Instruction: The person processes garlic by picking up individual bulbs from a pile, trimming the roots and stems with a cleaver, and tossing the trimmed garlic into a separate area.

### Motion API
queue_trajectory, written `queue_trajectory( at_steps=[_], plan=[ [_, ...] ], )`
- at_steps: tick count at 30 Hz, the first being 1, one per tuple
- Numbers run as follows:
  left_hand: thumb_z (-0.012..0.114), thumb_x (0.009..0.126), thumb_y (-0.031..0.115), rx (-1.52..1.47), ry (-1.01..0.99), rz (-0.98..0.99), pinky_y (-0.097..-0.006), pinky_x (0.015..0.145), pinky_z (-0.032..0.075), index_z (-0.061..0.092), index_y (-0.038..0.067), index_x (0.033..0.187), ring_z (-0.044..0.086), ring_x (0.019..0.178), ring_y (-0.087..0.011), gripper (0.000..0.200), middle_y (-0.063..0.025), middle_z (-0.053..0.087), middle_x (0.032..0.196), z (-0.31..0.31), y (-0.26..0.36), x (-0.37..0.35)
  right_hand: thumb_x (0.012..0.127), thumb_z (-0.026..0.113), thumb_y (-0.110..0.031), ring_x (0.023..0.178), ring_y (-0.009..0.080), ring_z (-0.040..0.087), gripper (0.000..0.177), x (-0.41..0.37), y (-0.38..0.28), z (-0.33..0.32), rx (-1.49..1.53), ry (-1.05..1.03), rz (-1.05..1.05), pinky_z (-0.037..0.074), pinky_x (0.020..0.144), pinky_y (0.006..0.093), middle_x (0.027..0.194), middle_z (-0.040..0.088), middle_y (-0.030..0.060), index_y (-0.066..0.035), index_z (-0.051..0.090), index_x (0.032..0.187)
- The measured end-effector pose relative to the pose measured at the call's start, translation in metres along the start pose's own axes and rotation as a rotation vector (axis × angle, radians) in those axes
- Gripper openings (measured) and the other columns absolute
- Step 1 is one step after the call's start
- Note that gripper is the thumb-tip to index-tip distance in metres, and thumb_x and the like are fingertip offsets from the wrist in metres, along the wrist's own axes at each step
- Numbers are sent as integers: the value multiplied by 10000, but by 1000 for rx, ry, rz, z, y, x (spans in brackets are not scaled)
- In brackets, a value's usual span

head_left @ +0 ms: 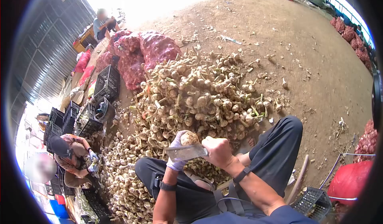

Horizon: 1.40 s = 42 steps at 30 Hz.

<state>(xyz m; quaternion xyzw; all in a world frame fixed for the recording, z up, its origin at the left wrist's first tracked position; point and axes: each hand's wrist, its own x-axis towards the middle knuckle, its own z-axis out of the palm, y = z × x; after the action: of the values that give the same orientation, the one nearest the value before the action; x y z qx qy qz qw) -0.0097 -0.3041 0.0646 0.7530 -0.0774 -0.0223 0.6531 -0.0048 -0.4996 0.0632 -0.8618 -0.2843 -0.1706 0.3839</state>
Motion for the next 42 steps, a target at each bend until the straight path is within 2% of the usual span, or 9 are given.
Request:
queue_trajectory(
  at_steps=[10,15,20,26,31,32,33,36,42],
  plan=[
    [836,715,123,287,-10,40,-298,859,548,526,33,1264,660,923,-122,637,-48,705,1021,8,-1,-2,794,685,-220,616,335,622,164,-12,34,24,78,100,22,491,547,422,715,591,138,-91,588,762],
    [818,676,134,117,68,-17,-282,884,538,555,13,1220,659,931,-114,616,-48,699,1005,29,40,-19,797,663,-205,606,386,631,156,-44,133,46,-194,244,683,492,526,457,650,619,179,-91,594,716],
    [877,695,172,-195,135,-1,-280,909,527,522,38,1281,632,998,-119,698,-43,661,1088,41,33,-9,855,736,-188,494,249,603,289,-32,82,46,295,389,652,438,498,386,567,569,146,-35,556,688],
    [868,752,227,-623,96,63,-347,923,541,475,23,1338,643,1045,-191,734,-83,644,1139,52,36,-2,941,714,-214,501,107,572,245,-38,35,47,1794,-13,978,613,635,356,760,676,16,-9,696,1073],
    [847,791,327,-610,219,213,-446,976,530,421,86,1413,602,1156,-273,792,-134,552,1325,56,57,-5,935,696,-138,521,121,594,146,-17,17,17,1811,51,983,610,598,351,842,680,43,-14,683,1009],
    [839,766,225,-402,229,205,-459,1026,497,429,124,1423,573,1200,-276,781,-142,511,1392,45,58,-9,932,698,-128,519,117,592,131,-17,22,15,1795,83,934,607,584,348,825,675,38,-11,676,987],
    [813,701,87,307,267,371,-438,1019,497,494,140,1375,571,1202,-282,747,-135,537,1367,26,49,-4,930,700,-118,516,114,590,118,-18,28,14,1775,119,887,604,569,344,808,670,33,-9,669,965],
    [770,646,-38,746,305,391,-382,952,507,618,76,1147,611,1106,-305,536,-120,604,1206,30,52,1,921,726,-136,583,111,628,131,-18,41,8,1535,158,791,597,558,302,742,656,12,-24,677,875],
    [750,739,-18,450,340,199,-297,841,513,630,56,1095,610,922,-163,383,-58,628,1016,29,13,2,908,713,-114,613,72,538,205,-11,24,-19,748,221,464,431,554,283,645,541,16,5,605,781]
  ],
)
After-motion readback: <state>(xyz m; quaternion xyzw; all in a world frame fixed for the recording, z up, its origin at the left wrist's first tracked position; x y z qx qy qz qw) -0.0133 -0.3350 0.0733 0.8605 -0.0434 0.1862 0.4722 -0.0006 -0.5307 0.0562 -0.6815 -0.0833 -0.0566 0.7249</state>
